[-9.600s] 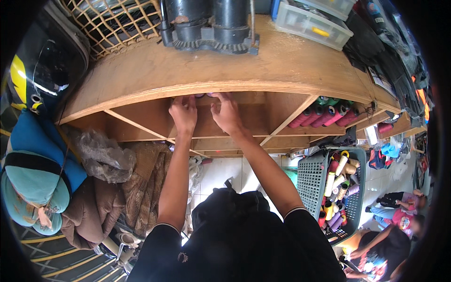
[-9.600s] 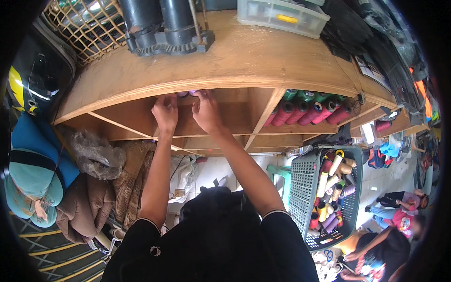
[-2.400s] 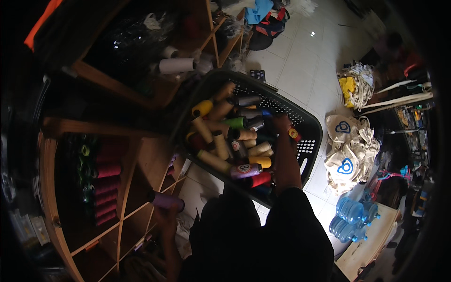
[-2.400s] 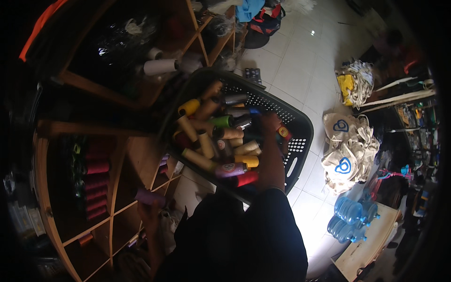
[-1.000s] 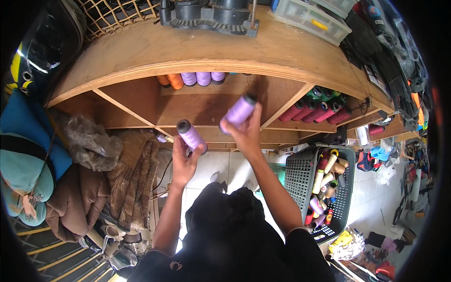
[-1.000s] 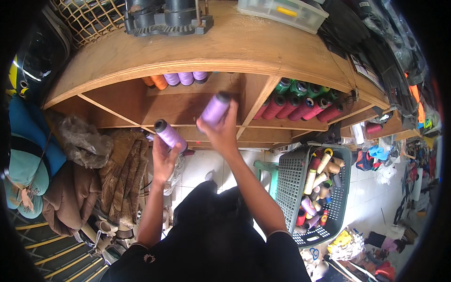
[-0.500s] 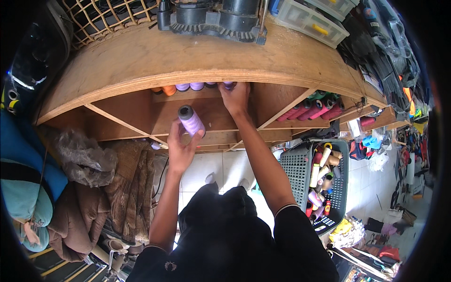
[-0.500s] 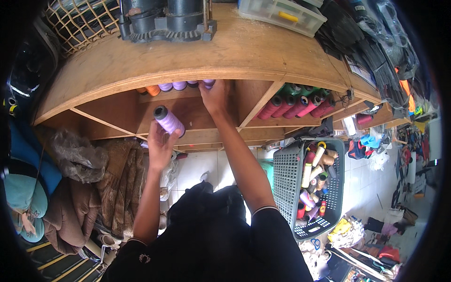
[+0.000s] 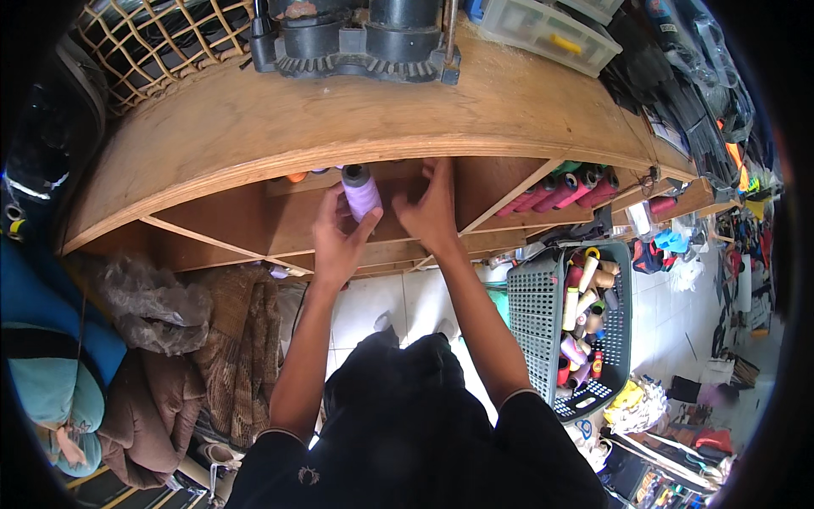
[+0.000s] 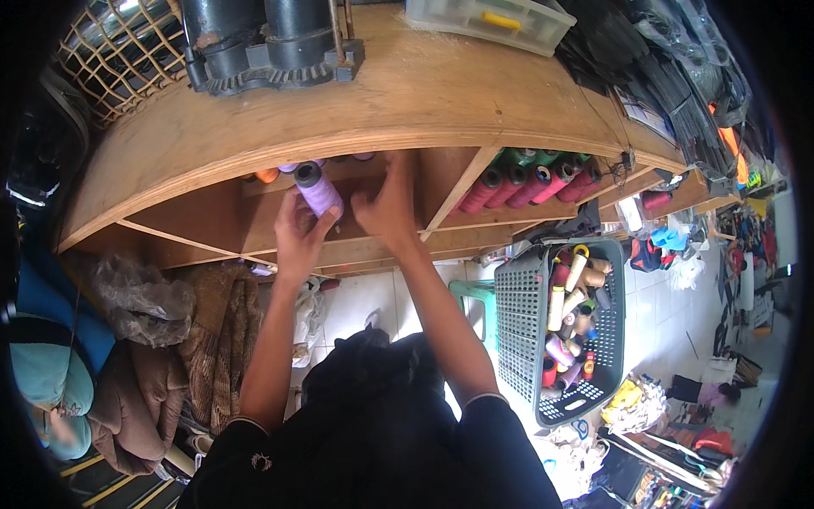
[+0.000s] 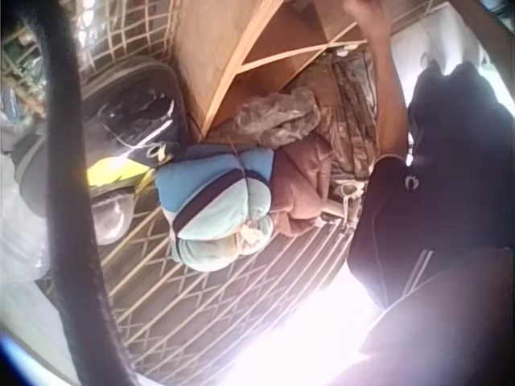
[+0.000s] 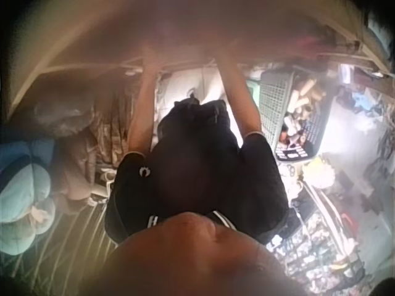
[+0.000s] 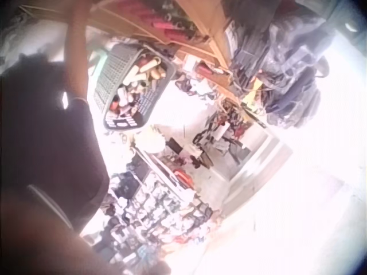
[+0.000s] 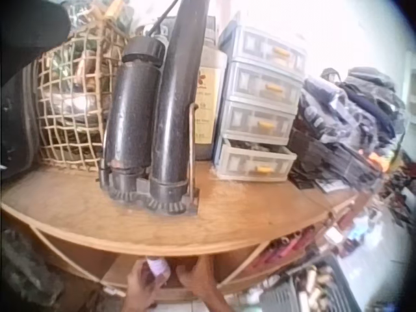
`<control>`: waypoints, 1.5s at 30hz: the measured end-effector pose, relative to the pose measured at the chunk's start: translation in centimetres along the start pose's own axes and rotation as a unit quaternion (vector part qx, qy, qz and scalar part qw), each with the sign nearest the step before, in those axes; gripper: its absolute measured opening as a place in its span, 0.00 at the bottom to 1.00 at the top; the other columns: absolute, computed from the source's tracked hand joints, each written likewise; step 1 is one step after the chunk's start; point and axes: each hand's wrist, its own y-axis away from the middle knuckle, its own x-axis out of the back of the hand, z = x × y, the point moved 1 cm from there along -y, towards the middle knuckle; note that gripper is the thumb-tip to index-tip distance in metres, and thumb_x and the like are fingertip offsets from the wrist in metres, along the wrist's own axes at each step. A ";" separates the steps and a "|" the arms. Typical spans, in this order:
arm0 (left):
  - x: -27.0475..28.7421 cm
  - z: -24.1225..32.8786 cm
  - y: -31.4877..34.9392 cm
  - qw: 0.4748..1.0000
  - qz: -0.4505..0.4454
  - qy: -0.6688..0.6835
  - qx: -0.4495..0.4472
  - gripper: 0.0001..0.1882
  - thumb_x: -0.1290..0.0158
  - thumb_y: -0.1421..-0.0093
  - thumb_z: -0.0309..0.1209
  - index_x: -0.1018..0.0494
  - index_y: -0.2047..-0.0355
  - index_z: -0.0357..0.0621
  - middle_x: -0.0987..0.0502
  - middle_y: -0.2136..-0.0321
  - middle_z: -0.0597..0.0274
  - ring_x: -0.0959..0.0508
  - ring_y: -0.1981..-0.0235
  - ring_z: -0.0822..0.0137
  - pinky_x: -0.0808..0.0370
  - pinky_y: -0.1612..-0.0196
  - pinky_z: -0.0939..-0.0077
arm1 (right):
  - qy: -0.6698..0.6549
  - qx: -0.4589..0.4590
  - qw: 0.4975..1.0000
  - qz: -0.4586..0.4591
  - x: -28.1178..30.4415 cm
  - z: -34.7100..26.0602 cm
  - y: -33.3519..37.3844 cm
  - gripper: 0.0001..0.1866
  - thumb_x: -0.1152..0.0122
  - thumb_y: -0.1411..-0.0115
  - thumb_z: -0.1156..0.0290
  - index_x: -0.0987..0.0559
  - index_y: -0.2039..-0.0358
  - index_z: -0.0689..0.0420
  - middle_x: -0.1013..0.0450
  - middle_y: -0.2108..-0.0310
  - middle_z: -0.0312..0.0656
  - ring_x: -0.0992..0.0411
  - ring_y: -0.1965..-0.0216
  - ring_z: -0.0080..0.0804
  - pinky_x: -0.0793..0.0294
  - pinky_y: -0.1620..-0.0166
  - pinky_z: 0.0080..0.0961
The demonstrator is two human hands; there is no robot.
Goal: The person picks up spools of thread from a black basket and places them onto a wooden shelf. They handle the spools one at a time, sorting them by color and arranging them in rows on the shelf.
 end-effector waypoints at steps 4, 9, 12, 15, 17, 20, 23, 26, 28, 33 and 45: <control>-1.8 -0.6 -1.1 0.999 -0.019 -0.014 -0.024 0.25 0.36 0.49 0.24 0.31 0.52 0.34 0.22 0.61 0.53 0.20 0.64 0.66 0.24 0.62 0.74 | -0.050 -0.047 0.992 -0.105 1.9 -2.9 2.2 0.36 0.33 0.57 0.76 0.35 0.45 0.63 0.35 0.47 0.57 0.31 0.49 0.48 0.31 0.46 0.36; -3.9 0.3 -2.2 0.998 -0.051 -0.015 -0.015 0.27 0.36 0.51 0.24 0.31 0.50 0.33 0.23 0.61 0.52 0.20 0.62 0.65 0.23 0.62 0.74 | -0.041 -0.040 0.994 -0.090 1.4 -1.6 1.5 0.28 0.34 0.53 0.74 0.31 0.50 0.65 0.33 0.53 0.60 0.30 0.54 0.56 0.29 0.52 0.42; -4.2 0.0 -2.5 0.999 -0.034 0.016 -0.035 0.27 0.36 0.50 0.25 0.32 0.50 0.32 0.25 0.56 0.51 0.22 0.58 0.63 0.24 0.56 0.73 | 0.011 -0.038 0.999 -0.027 0.8 -1.6 1.2 0.25 0.36 0.49 0.72 0.31 0.51 0.66 0.32 0.55 0.61 0.31 0.55 0.61 0.30 0.55 0.47; -3.5 -0.3 -2.3 0.999 0.023 0.007 -0.040 0.26 0.36 0.48 0.26 0.32 0.50 0.32 0.27 0.54 0.51 0.24 0.54 0.62 0.27 0.50 0.71 | 0.082 -0.018 0.996 0.042 0.2 -0.8 -0.2 0.24 0.38 0.46 0.71 0.32 0.50 0.66 0.32 0.55 0.62 0.31 0.56 0.63 0.30 0.56 0.48; -2.2 -0.9 -1.9 0.998 0.068 0.004 -0.012 0.26 0.37 0.47 0.27 0.33 0.49 0.32 0.28 0.53 0.52 0.26 0.51 0.61 0.29 0.47 0.69 | 0.111 -0.022 0.991 0.076 -0.4 -0.4 -1.0 0.24 0.39 0.45 0.72 0.34 0.49 0.66 0.32 0.56 0.63 0.31 0.56 0.63 0.30 0.56 0.49; -0.4 -2.1 -1.4 0.990 0.131 0.017 0.048 0.28 0.39 0.44 0.26 0.37 0.46 0.34 0.33 0.49 0.51 0.32 0.45 0.60 0.34 0.42 0.65 | 0.132 -0.059 0.983 0.110 -1.7 -0.2 -1.8 0.23 0.41 0.44 0.74 0.35 0.50 0.66 0.30 0.57 0.63 0.31 0.56 0.63 0.30 0.56 0.50; 0.7 -3.0 -1.4 0.975 0.223 -0.001 0.015 0.34 0.42 0.42 0.25 0.45 0.39 0.32 0.40 0.41 0.46 0.39 0.38 0.56 0.36 0.40 0.66 | 0.139 -0.111 0.979 0.098 -2.5 0.3 -2.6 0.20 0.42 0.44 0.75 0.34 0.51 0.65 0.29 0.58 0.61 0.30 0.57 0.62 0.30 0.55 0.51; 1.2 -3.5 -1.9 0.978 0.205 0.025 0.038 0.42 0.45 0.43 0.22 0.58 0.35 0.27 0.52 0.35 0.38 0.52 0.31 0.53 0.49 0.33 0.65 | 0.151 -0.137 0.976 0.074 -3.0 1.8 -3.2 0.19 0.44 0.42 0.76 0.35 0.52 0.63 0.28 0.60 0.61 0.29 0.58 0.62 0.30 0.55 0.53; 1.3 -3.7 -2.6 0.983 0.180 0.035 0.027 0.45 0.47 0.43 0.21 0.63 0.34 0.26 0.56 0.33 0.37 0.56 0.30 0.54 0.53 0.33 0.67 | 0.155 -0.120 0.974 0.110 -3.4 2.0 -3.3 0.16 0.43 0.44 0.77 0.32 0.55 0.63 0.26 0.62 0.58 0.28 0.59 0.61 0.30 0.56 0.51; 1.4 -4.3 -3.6 0.988 0.153 0.019 -0.001 0.39 0.51 0.42 0.17 0.58 0.35 0.24 0.46 0.36 0.49 0.44 0.36 0.68 0.42 0.40 0.79 | 0.124 -0.170 0.975 0.072 -3.3 1.5 -3.1 0.16 0.45 0.43 0.77 0.34 0.54 0.64 0.27 0.61 0.58 0.29 0.58 0.62 0.30 0.55 0.51; 1.2 -3.6 -2.6 0.980 0.185 0.059 0.040 0.39 0.49 0.44 0.19 0.55 0.36 0.21 0.48 0.35 0.43 0.45 0.34 0.61 0.43 0.37 0.75 | 0.125 -0.147 0.980 0.039 -3.1 1.8 -2.8 0.26 0.47 0.43 0.79 0.42 0.45 0.64 0.35 0.51 0.64 0.34 0.51 0.65 0.32 0.52 0.53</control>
